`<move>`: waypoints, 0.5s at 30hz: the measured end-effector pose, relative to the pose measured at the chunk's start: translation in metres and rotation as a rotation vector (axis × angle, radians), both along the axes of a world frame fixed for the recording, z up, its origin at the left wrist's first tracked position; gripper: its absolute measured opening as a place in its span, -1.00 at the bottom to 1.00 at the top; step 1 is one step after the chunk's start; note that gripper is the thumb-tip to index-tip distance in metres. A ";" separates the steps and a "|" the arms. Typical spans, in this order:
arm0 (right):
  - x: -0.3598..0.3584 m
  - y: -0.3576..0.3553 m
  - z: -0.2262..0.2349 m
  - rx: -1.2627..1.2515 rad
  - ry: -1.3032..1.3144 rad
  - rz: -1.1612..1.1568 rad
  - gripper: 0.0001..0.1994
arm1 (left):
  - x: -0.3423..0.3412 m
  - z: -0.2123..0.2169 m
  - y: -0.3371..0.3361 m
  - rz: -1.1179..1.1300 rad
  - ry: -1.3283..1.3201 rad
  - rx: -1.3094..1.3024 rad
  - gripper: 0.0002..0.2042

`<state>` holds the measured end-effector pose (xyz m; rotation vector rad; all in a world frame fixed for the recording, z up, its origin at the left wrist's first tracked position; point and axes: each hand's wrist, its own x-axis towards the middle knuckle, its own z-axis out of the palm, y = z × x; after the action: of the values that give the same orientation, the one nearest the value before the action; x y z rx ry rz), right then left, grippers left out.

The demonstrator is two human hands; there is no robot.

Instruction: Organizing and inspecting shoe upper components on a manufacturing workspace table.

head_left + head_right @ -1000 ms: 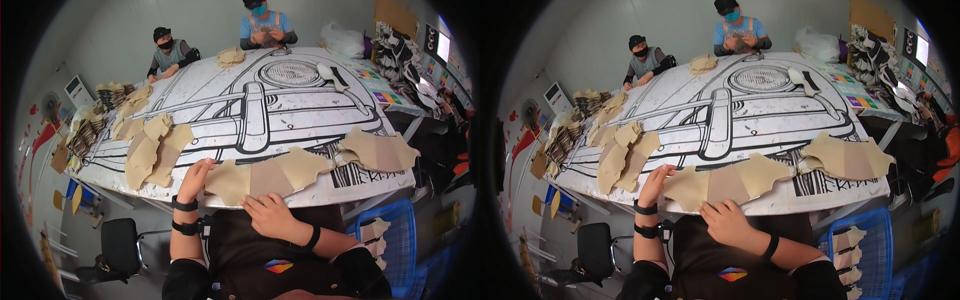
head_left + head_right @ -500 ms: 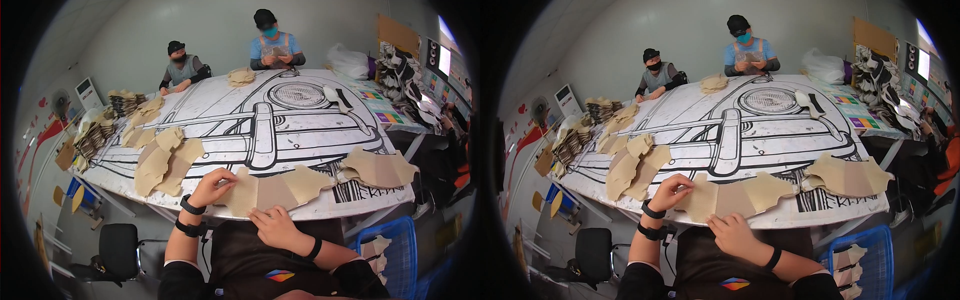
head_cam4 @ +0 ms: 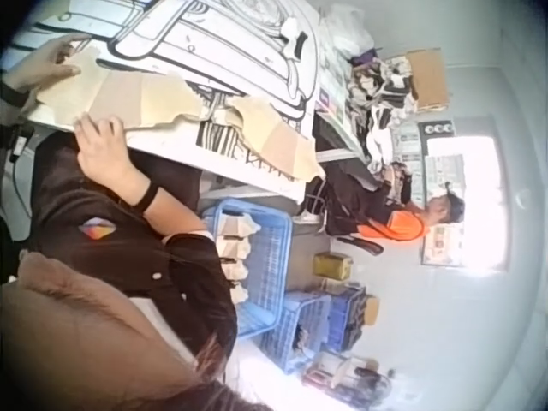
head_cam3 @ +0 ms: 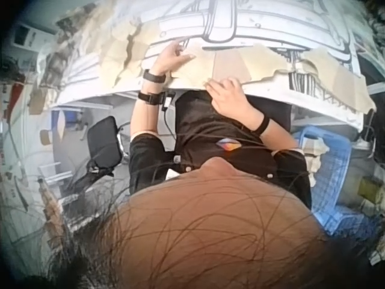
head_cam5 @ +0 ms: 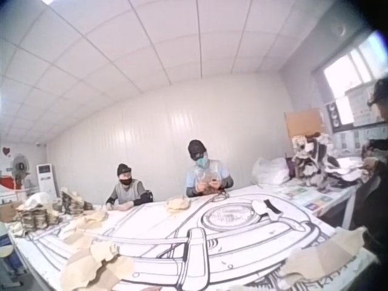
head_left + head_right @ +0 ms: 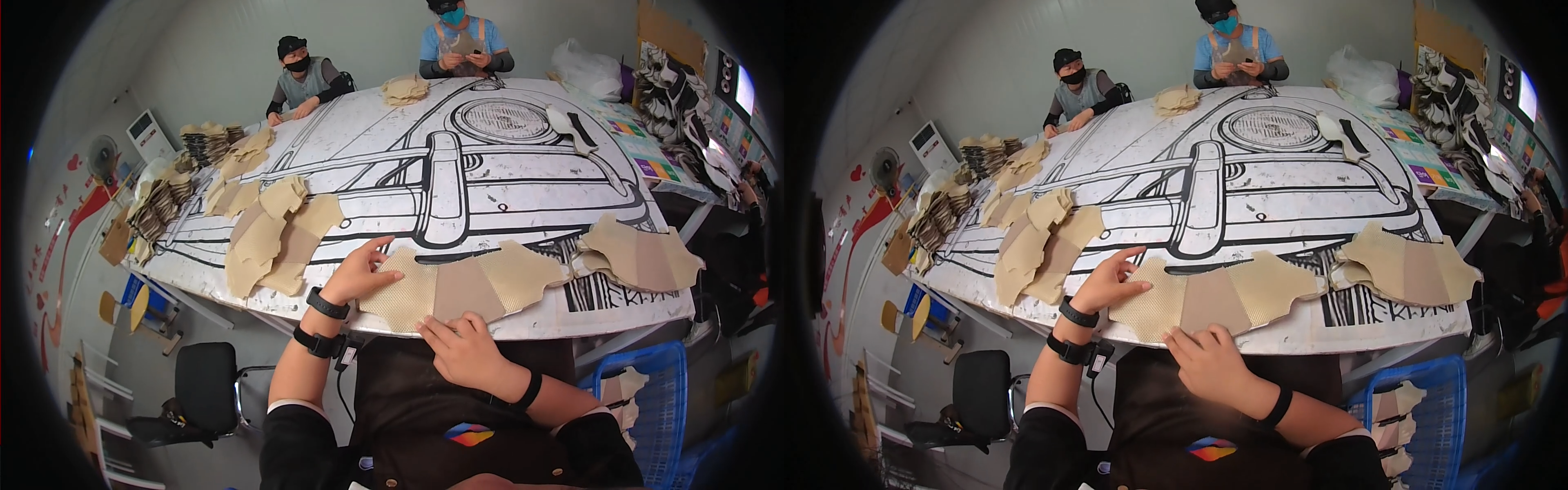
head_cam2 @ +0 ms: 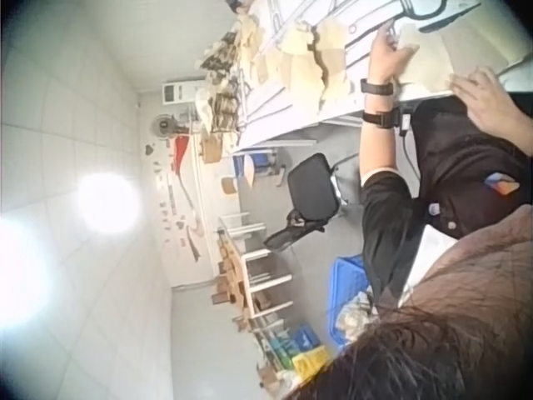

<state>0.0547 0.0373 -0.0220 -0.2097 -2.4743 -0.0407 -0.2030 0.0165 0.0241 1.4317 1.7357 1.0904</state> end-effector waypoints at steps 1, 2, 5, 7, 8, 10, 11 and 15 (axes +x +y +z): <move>0.000 -0.001 0.000 -0.009 -0.009 0.000 -0.54 | 0.001 -0.001 0.000 -0.073 0.009 0.057 -0.41; 0.000 -0.001 0.000 -0.018 -0.017 -0.001 -0.55 | 0.002 -0.002 -0.001 -0.071 0.006 0.052 -0.41; -0.001 -0.002 -0.002 -0.036 -0.022 -0.005 -0.57 | 0.000 -0.009 -0.001 -0.079 -0.120 0.244 -0.61; -0.002 -0.003 0.002 -0.025 -0.023 -0.011 -0.57 | -0.001 -0.010 -0.001 -0.025 0.051 0.152 -0.63; -0.003 -0.004 0.002 -0.008 -0.022 -0.019 -0.58 | -0.002 -0.011 -0.002 0.026 0.224 0.064 -0.65; -0.003 -0.003 -0.001 -0.006 -0.028 -0.029 -0.57 | 0.004 -0.009 0.001 0.024 0.291 0.080 -0.69; -0.003 -0.002 -0.002 -0.002 -0.032 -0.038 -0.55 | 0.006 -0.009 0.002 0.057 0.303 0.069 -0.71; -0.004 -0.004 0.003 0.029 -0.027 -0.037 -0.52 | -0.001 -0.020 0.003 0.129 0.273 0.075 -0.75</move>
<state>0.0505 0.0334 -0.0188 -0.2438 -2.4947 -0.0955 -0.2039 0.0192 0.0043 1.5935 2.0209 1.0767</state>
